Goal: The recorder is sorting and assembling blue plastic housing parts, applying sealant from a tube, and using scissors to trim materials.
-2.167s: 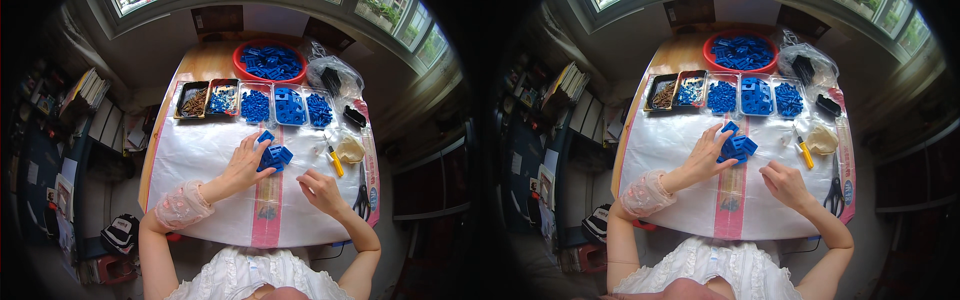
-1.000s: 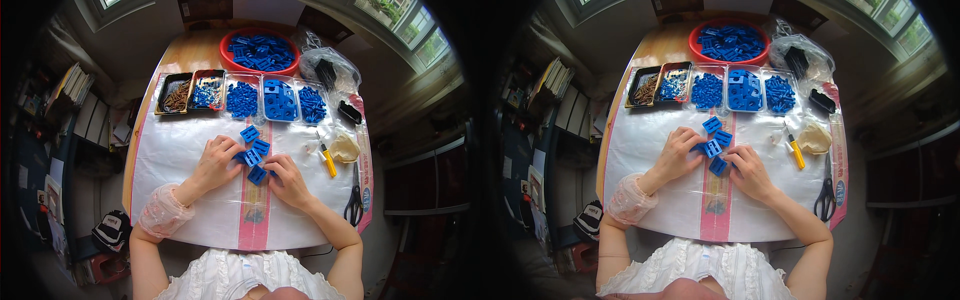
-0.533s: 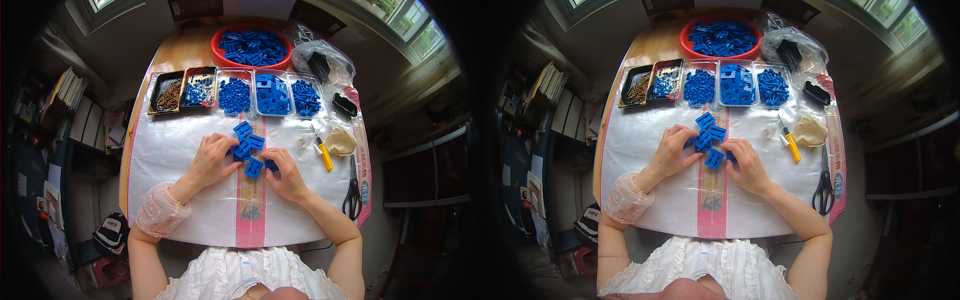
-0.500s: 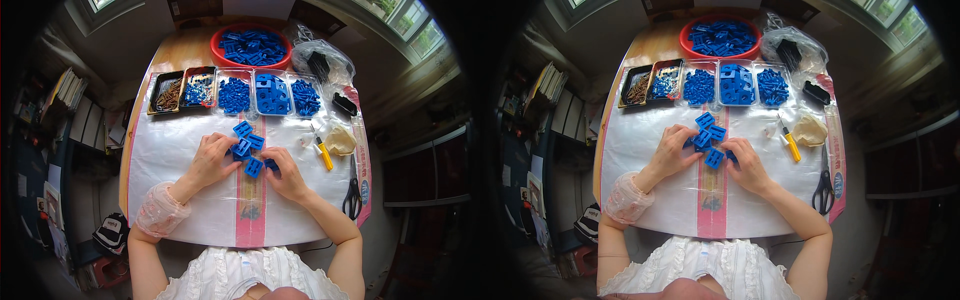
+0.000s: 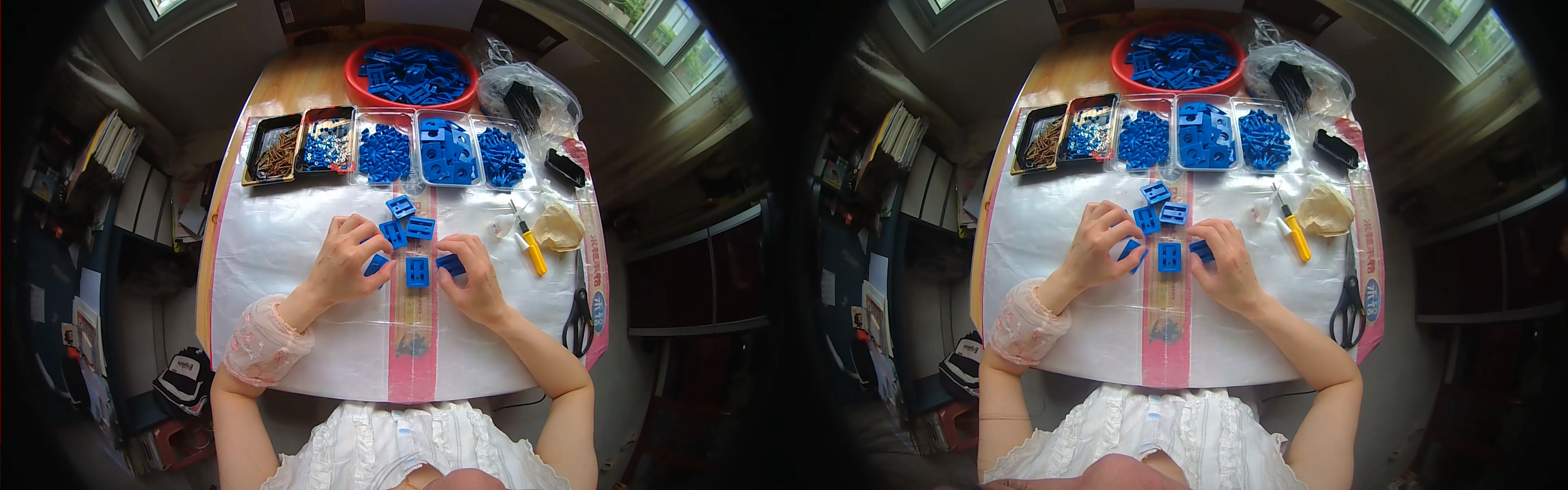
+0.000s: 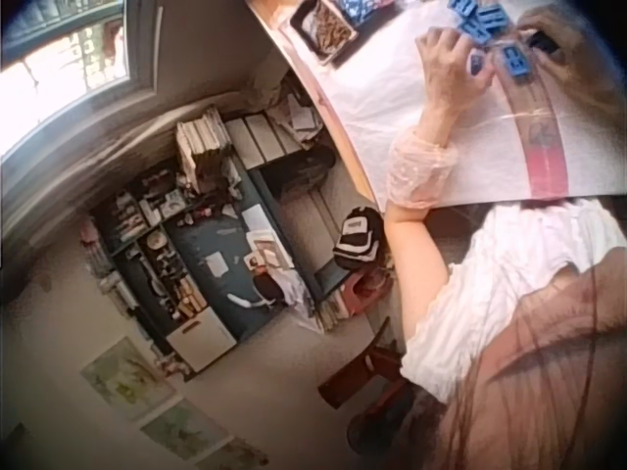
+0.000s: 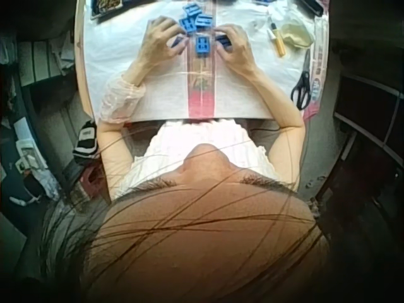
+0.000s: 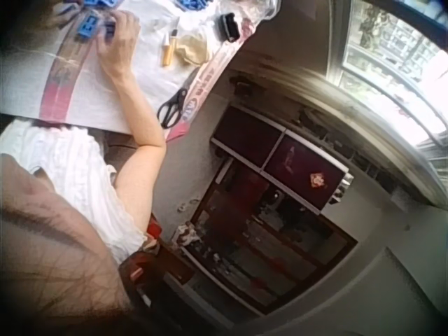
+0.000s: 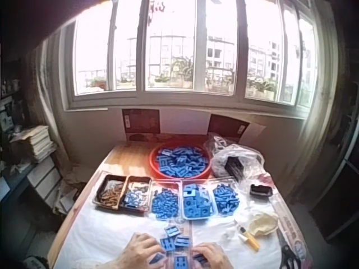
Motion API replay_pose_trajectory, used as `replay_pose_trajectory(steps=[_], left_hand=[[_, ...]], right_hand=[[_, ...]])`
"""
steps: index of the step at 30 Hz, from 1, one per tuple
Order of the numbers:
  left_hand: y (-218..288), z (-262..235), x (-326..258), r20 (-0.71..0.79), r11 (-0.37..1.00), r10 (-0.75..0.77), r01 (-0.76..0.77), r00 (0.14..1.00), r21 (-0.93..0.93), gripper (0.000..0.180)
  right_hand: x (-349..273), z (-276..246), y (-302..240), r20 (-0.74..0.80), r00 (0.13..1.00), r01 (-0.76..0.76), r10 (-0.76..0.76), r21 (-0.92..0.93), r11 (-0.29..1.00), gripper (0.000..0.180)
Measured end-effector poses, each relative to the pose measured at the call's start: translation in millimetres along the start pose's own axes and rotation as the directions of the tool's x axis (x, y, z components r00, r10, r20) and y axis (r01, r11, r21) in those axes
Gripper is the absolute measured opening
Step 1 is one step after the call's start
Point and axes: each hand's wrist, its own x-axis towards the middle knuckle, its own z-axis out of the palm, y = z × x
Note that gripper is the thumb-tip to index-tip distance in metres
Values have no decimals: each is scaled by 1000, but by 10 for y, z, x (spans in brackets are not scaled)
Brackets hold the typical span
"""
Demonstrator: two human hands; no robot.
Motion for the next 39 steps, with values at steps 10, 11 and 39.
replay_pose_trajectory(steps=[10,11,39], left_hand=[[131,-13,11,126,997,78,-77,989,-18,45],[159,-12,13,135,995,98,-97,986,-13,48],[58,64,46,107,983,-147,134,983,123,40]], right_hand=[[-40,5,81,-92,987,-129,128,4,992,43],[-39,7,77,-86,984,-156,156,4,988,42],[24,-123,-285,407,894,251,-188,-107,962,41]])
